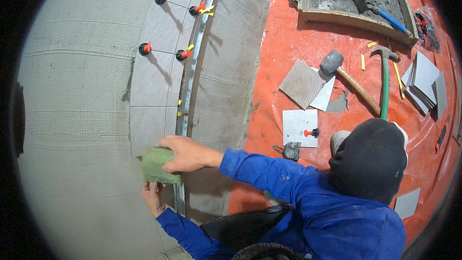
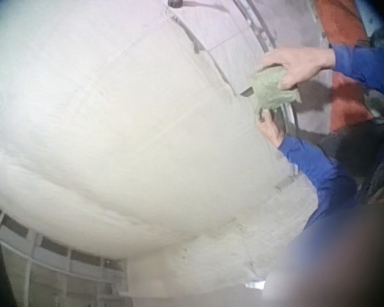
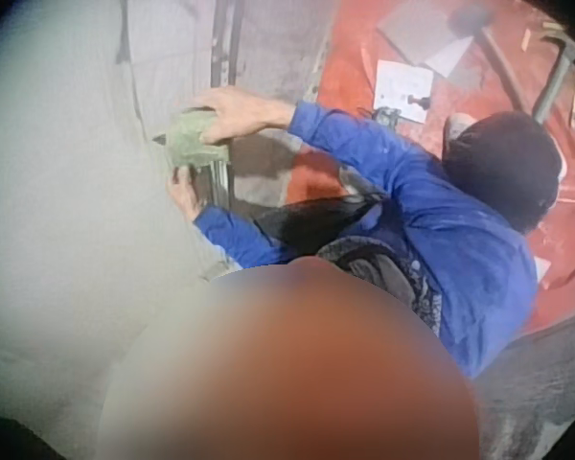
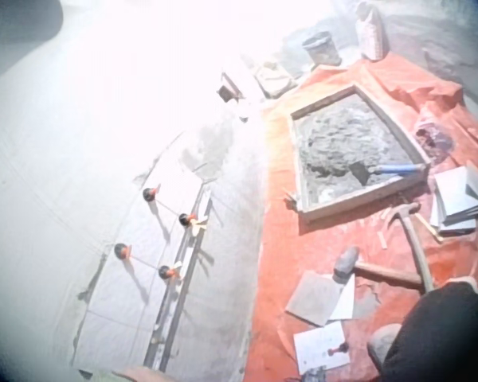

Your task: The person installs wall tiles by placing them on adhesive, using tile leveling clips and spacers to align them, and wiping excess adhesive from the surface with a sponge. The person adjusts the clips and checks alignment repeatedly.

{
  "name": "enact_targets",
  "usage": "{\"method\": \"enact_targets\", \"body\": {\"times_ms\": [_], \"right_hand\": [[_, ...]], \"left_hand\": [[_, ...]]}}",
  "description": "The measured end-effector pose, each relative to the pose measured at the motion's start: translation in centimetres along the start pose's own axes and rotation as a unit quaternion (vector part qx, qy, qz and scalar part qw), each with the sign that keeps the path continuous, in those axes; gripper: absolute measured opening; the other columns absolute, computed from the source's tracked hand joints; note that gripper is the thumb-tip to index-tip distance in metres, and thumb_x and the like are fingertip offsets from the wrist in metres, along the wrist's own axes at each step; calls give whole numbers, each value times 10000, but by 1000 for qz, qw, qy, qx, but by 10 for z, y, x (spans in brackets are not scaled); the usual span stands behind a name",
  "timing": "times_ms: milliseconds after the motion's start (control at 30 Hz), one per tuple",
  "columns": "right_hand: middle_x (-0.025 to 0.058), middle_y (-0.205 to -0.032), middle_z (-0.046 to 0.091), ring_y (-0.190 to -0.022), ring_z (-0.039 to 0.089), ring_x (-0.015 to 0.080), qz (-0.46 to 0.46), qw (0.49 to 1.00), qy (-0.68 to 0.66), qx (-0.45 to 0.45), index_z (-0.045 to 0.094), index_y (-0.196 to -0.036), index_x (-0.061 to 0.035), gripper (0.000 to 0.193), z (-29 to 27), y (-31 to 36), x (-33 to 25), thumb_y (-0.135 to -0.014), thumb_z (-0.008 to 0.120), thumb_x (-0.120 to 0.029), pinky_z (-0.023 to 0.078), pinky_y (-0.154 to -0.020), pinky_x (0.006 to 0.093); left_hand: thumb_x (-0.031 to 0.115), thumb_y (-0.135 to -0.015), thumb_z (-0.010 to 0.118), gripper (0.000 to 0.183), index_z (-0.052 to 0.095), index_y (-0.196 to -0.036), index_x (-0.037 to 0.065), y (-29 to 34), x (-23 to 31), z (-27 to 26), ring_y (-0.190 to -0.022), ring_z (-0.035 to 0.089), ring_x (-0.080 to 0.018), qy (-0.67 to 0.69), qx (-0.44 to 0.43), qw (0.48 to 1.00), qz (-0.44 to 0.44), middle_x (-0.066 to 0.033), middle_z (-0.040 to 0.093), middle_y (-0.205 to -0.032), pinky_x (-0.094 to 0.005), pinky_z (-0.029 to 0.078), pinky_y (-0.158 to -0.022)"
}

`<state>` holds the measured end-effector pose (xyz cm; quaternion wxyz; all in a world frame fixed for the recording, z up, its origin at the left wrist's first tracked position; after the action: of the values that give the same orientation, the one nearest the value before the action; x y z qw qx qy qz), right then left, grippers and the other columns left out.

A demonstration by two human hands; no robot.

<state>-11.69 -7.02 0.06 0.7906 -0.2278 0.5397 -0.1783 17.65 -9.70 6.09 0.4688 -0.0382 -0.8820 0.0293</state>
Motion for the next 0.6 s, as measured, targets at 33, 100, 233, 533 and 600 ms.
{"method": "enact_targets", "body": {"times_ms": [33,100,233,533,600], "right_hand": [[242,-1108,590,-1045,580,380,20,1000,8,-15,566,-1225,28,609,0,3,3,-706,699,-263,475,-913,420],[235,-1122,587,-1044,583,372,-4,999,3,-51,561,-1233,30,617,0,8,0,-702,704,-249,478,-917,416],[217,-1134,590,-1062,583,351,-20,993,-54,-99,560,-1238,29,626,1,12,-15,-693,719,-234,475,-933,411],[177,-1205,539,-1124,546,336,-76,991,-104,-31,440,-1397,-2,735,-28,7,-36,-744,701,-216,441,-979,389],[193,-1147,516,-1049,568,368,-57,996,-22,68,401,-1430,-39,772,-47,9,-27,-730,684,-197,476,-913,433]], "left_hand": [[188,-897,694,346,605,-1154,-26,2,3,-4,-835,650,-144,-26,22,999,12,-94,681,-989,-285,548,-721],[195,-905,687,322,616,-1124,-31,5,11,-11,-803,648,-140,-87,52,994,33,-97,683,-954,-282,547,-703],[231,-925,663,352,599,-1157,-27,7,27,-7,-854,653,-172,-214,52,972,79,-120,675,-1010,-319,551,-745],[405,-996,512,515,443,-1384,74,27,-25,129,-1158,576,-238,329,-47,942,-48,-94,547,-1323,-408,519,-923],[428,-1003,486,526,424,-1412,103,24,-21,154,-1209,546,-244,363,-84,922,-101,-80,521,-1361,-422,490,-972]]}}
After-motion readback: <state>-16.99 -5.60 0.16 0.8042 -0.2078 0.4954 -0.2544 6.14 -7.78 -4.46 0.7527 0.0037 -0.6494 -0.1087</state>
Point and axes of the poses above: each hand's wrist, its own y-axis away from the middle knuckle, its own z-axis out of the palm, x = y × z, the point moved 6 cm from there along -y, towards the middle knuckle
